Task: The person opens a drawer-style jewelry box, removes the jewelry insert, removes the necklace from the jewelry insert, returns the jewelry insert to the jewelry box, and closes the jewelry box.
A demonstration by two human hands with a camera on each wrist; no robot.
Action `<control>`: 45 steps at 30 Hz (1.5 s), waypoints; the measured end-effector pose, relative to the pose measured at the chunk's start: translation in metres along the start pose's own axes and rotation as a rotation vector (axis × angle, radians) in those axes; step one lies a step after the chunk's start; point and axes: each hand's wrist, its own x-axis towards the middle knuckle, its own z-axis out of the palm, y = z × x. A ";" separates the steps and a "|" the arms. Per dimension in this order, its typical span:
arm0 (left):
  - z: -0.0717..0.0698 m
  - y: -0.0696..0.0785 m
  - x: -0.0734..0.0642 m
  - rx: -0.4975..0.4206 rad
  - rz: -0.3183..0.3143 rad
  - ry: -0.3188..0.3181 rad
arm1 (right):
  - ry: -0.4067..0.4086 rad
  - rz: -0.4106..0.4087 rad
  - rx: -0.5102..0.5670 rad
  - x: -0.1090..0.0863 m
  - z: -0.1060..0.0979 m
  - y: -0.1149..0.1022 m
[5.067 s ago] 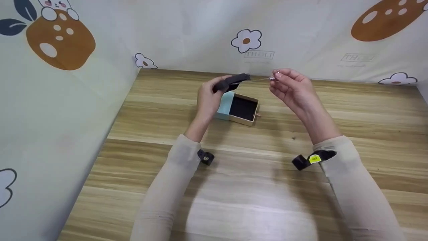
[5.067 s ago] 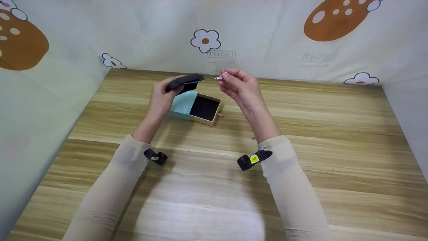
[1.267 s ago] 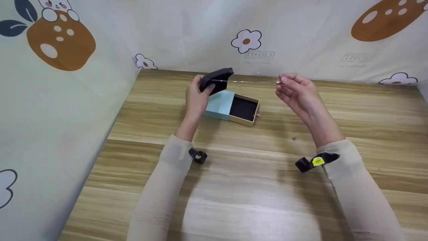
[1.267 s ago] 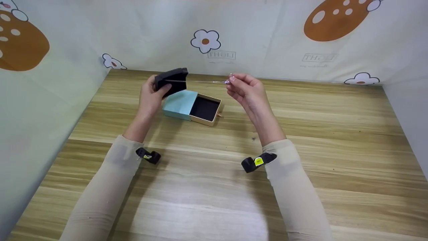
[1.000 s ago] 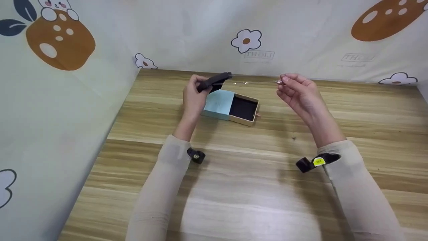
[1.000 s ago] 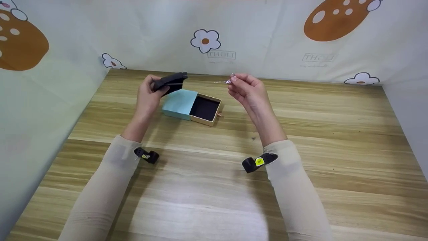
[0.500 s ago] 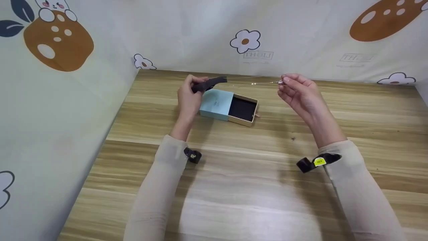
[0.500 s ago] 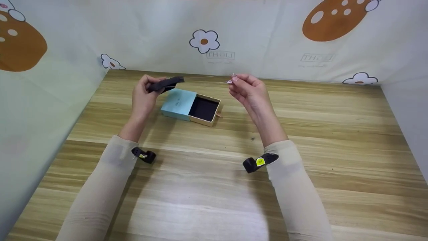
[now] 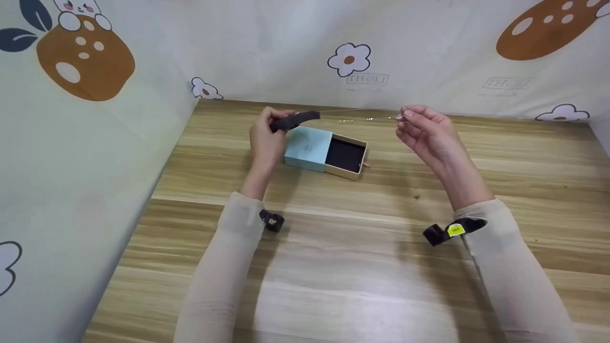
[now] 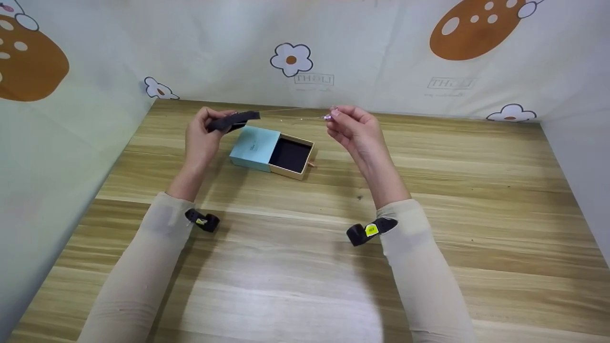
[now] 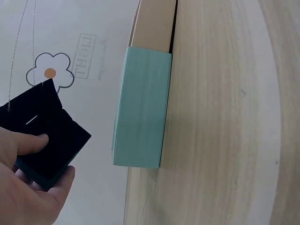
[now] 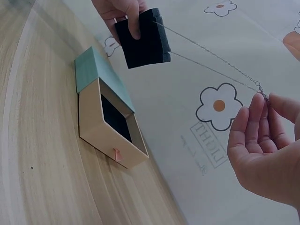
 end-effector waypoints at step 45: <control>-0.018 -0.009 0.005 0.055 -0.023 0.066 | -0.007 -0.074 -0.014 -0.011 -0.009 -0.014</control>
